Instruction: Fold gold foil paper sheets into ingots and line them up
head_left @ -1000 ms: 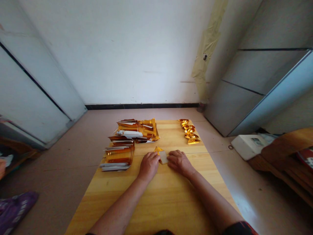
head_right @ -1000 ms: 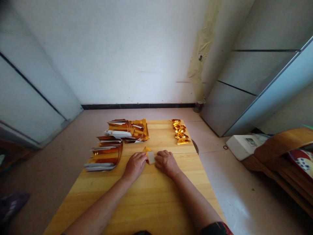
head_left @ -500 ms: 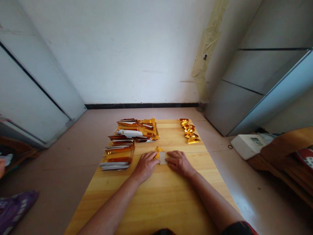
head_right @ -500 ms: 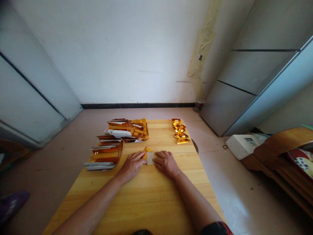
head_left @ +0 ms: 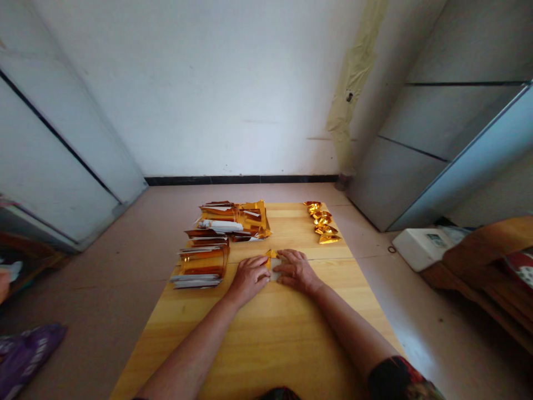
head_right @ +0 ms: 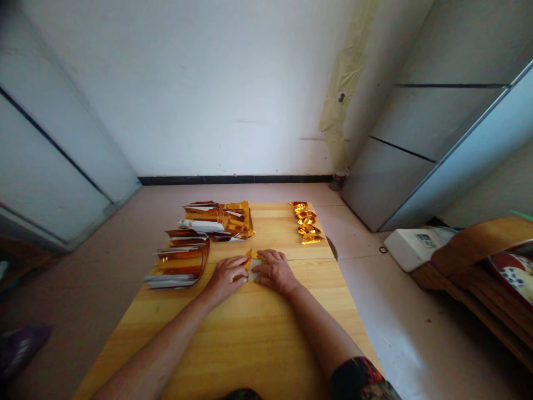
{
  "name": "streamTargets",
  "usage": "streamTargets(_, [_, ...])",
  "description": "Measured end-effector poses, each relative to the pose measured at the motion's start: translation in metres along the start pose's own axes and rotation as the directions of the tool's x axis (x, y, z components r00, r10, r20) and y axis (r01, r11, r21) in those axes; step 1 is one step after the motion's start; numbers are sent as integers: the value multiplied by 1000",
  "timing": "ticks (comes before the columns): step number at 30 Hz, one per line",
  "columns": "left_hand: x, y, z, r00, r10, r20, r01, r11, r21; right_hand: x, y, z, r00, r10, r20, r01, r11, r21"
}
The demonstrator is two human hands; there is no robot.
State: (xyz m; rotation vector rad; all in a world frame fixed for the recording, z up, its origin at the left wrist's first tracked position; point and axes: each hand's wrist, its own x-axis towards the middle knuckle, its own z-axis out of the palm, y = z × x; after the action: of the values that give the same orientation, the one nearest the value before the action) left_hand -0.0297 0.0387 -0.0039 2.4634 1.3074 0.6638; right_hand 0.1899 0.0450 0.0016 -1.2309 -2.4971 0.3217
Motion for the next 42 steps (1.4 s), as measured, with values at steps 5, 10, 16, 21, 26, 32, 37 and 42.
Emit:
streamTargets(5, [-1,1,2,1000,-3,-12,3,1000,7,6,-5,-2,1000,-1,-25,2,1000,22])
streamTargets(10, [-1,6,2,999,-35,-17,35,999,-3,10,-5,4,995,-39,-92,39,999,1])
streamTargets(16, [-1,8,1,999,-35,-24,35,999,16,12,-4,11,988,-60,-140,65,997,29])
streamTargets(21, [-2,6,2,1000,-19,-25,20,1000,13,9,-7,10,983,-103,-150,132,971,200])
streamTargets(26, [-1,7,0,1000,-18,-20,19,1000,15,3,-9,11,963,-87,-255,180,913,365])
streamTargets(32, [-1,9,-3,1000,-20,-1,20,1000,1,2,0,20,936,-104,-337,192,951,240])
streamTargets(37, [-1,6,-3,1000,-4,9,4,1000,-21,5,3,15,961,-154,-230,196,966,171])
streamTargets(42, [1,4,0,999,-41,-12,40,997,-58,5,3,8,977,-134,-167,172,955,242])
